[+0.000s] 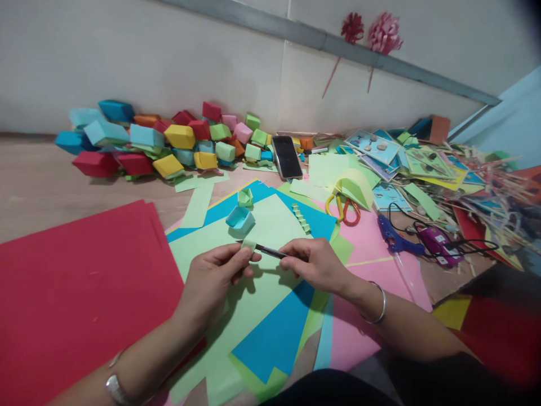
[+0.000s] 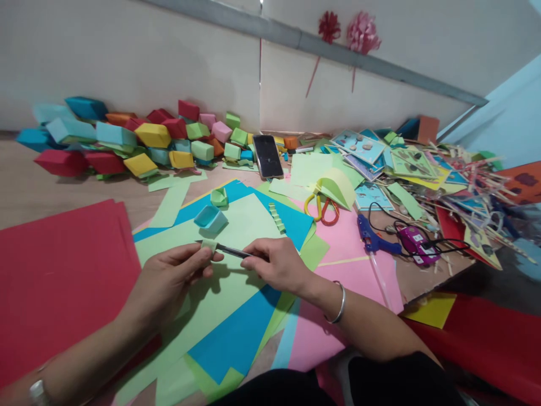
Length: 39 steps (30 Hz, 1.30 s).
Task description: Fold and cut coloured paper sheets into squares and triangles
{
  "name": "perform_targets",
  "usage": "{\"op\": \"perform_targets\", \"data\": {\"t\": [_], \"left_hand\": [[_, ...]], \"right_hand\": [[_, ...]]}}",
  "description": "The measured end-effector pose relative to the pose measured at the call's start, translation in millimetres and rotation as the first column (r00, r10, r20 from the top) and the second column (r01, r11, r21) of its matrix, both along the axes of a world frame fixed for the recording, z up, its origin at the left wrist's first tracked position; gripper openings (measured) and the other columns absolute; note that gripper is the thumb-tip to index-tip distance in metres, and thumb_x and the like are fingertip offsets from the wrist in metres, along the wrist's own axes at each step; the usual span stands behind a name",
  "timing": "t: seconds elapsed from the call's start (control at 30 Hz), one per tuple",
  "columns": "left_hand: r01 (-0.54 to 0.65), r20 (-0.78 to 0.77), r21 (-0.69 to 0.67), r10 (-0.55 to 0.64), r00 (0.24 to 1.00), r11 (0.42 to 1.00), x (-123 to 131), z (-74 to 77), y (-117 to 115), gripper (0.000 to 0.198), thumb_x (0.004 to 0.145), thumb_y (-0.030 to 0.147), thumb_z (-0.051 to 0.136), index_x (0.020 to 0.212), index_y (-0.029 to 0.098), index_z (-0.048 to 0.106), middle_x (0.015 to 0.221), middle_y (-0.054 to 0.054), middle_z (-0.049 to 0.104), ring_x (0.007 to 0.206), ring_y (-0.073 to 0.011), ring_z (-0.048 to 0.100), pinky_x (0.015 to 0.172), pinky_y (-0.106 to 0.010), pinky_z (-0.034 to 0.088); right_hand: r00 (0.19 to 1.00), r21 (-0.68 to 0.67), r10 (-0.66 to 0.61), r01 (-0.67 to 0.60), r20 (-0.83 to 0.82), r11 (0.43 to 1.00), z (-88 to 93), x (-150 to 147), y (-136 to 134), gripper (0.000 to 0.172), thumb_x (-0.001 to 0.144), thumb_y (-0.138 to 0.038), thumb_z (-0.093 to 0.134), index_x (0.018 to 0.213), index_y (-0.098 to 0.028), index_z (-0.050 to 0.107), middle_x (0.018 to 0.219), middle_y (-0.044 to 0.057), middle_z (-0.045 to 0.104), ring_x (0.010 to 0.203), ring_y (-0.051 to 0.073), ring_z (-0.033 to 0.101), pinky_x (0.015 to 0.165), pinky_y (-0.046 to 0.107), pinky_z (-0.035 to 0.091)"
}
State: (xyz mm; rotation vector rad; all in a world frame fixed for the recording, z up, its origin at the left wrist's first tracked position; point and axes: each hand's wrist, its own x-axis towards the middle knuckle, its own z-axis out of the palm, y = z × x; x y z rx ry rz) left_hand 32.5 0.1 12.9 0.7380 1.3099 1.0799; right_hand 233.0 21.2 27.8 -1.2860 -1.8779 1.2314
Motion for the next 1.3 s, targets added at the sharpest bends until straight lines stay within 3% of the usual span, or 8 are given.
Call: {"op": "perform_targets", "data": {"t": [0.33,0.57,0.67,0.77,0.93,1.1,1.3], "left_hand": [[0.117,-0.017,0.003,-0.117,0.993,0.993,1,-4.9,-2,0.041,0.065,0.051,0.082,0.077,0.012,0.077,0.050,0.001,0.056,0.047,-0.0103,0.047,0.045,-0.022,0.044],[0.187,-0.056,0.011,-0.186,0.981,0.982,8,-0.4,-5,0.037,0.069,0.050,0.078,0.074,0.013,0.077,0.049,0.000,0.057,0.046,-0.0130,0.053,0.048,-0.025,0.045],[0.240,-0.153,0.053,-0.230,0.961,0.969,11,5.4,-6,0.033,0.069,0.049,0.076,0.065,0.016,0.076,0.049,-0.002,0.061,0.046,-0.0152,0.056,0.048,-0.026,0.044],[0.283,-0.206,0.064,-0.265,0.942,0.957,13,7.6,-8,0.032,0.068,0.047,0.074,0.060,0.017,0.074,0.048,-0.004,0.063,0.048,-0.0175,0.059,0.051,-0.028,0.045],[0.272,-0.103,0.037,-0.267,0.958,0.962,20,1.2,-16,0.030,0.067,0.043,0.076,0.073,0.014,0.078,0.054,-0.006,0.067,0.053,-0.0180,0.061,0.054,-0.028,0.047],[0.215,0.095,-0.112,-0.205,0.974,0.970,31,-2.1,-26,0.033,0.064,0.044,0.081,0.069,0.013,0.075,0.051,-0.004,0.063,0.043,-0.0080,0.042,0.042,-0.020,0.031],[0.228,0.036,-0.105,-0.225,0.974,0.968,25,-1.2,-23,0.035,0.065,0.047,0.082,0.073,0.013,0.077,0.056,-0.006,0.067,0.046,-0.0105,0.049,0.044,-0.022,0.040]], "right_hand": [[0.997,0.105,0.061,-0.067,0.056,0.992,1.5,1,1,0.007,0.080,-0.015,0.060,0.079,-0.018,0.067,0.058,-0.005,0.055,0.056,0.009,0.049,0.054,0.022,0.034],[0.993,0.143,0.114,-0.119,0.042,0.983,-0.1,-3,-3,0.017,0.083,-0.007,0.052,0.091,-0.018,0.063,0.076,-0.001,0.065,0.069,0.011,0.058,0.064,0.023,0.043],[0.992,0.156,0.119,-0.122,0.031,0.980,1.1,-6,-6,0.009,0.088,-0.019,0.057,0.094,-0.019,0.063,0.080,0.000,0.066,0.071,0.012,0.058,0.065,0.023,0.044],[0.996,0.237,0.073,-0.081,0.043,0.968,0.2,-9,-10,0.011,0.092,-0.028,0.058,0.096,-0.019,0.062,0.079,0.000,0.065,0.071,0.013,0.059,0.067,0.024,0.044],[0.994,0.384,0.012,-0.054,0.113,0.922,-5.1,-14,-18,0.017,0.095,-0.023,0.049,0.080,-0.020,0.056,0.074,0.001,0.063,0.069,0.013,0.056,0.065,0.024,0.041],[0.984,0.454,-0.047,-0.035,0.170,0.890,-9.4,-14,-20,0.013,0.090,-0.024,0.050,0.077,-0.021,0.052,0.066,0.000,0.059,0.059,0.013,0.051,0.056,0.025,0.035],[0.995,0.472,-0.081,0.047,0.053,0.880,-7.2,-15,-18,0.016,0.088,-0.022,0.052,0.072,-0.021,0.054,0.065,-0.001,0.061,0.056,0.011,0.050,0.057,0.024,0.038]]}}
